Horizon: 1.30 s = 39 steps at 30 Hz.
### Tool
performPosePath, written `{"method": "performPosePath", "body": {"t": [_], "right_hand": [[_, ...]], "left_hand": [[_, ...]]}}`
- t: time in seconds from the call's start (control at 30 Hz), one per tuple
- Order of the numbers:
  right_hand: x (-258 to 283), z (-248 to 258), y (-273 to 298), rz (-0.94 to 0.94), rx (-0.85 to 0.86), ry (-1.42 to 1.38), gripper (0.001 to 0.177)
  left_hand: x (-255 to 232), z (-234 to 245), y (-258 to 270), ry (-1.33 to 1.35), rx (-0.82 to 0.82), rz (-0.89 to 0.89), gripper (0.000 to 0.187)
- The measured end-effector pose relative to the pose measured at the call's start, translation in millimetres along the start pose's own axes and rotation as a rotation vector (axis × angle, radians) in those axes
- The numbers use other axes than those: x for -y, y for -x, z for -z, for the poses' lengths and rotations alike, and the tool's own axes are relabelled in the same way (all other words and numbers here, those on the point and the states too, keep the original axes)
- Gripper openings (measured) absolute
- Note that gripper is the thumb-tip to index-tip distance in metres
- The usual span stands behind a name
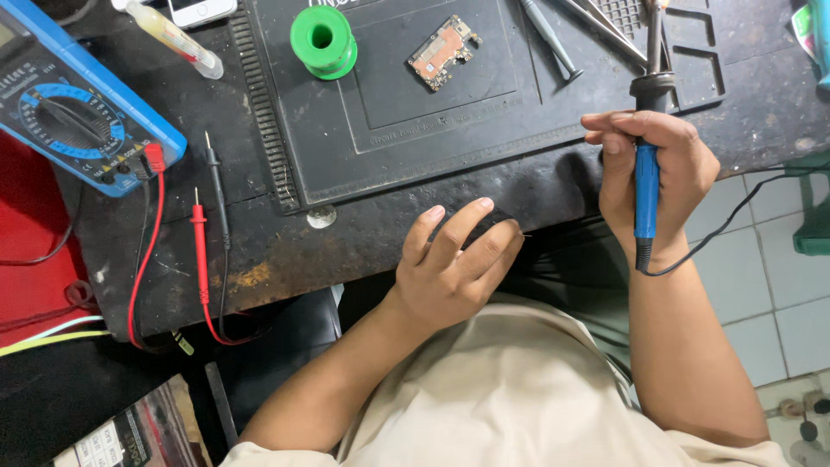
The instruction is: The person uses a soldering iron and solder wire to work on a small circuit board placed on a black work mat. They repeatedly apply heat to specific points on the board while feeding solder wire to create connections.
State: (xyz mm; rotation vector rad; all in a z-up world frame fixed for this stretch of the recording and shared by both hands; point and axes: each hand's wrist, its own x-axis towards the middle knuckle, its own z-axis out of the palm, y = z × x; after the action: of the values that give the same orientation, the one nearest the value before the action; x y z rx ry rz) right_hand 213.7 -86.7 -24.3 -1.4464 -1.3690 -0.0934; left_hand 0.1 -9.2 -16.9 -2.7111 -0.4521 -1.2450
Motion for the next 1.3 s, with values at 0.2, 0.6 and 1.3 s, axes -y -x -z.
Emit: {"method": "performPosePath", "body": {"t": [0.2, 0.6, 1.3], "right_hand": [[0, 0, 0, 0.011, 0.0, 0.005, 0.016], [27, -4, -30, -0.01, 0.092, -0.093, 0.029], [-21, -39, -99, 0.174, 0.31, -0.027, 0.023]], "left_hand": [[-5, -2, -4, 0.071, 0.038, 0.117, 0.014], [63, 14, -90, 0.374, 0.202, 0.122, 0.022], [115, -33, -101, 0.263, 0.108, 0.094, 0.012]]}}
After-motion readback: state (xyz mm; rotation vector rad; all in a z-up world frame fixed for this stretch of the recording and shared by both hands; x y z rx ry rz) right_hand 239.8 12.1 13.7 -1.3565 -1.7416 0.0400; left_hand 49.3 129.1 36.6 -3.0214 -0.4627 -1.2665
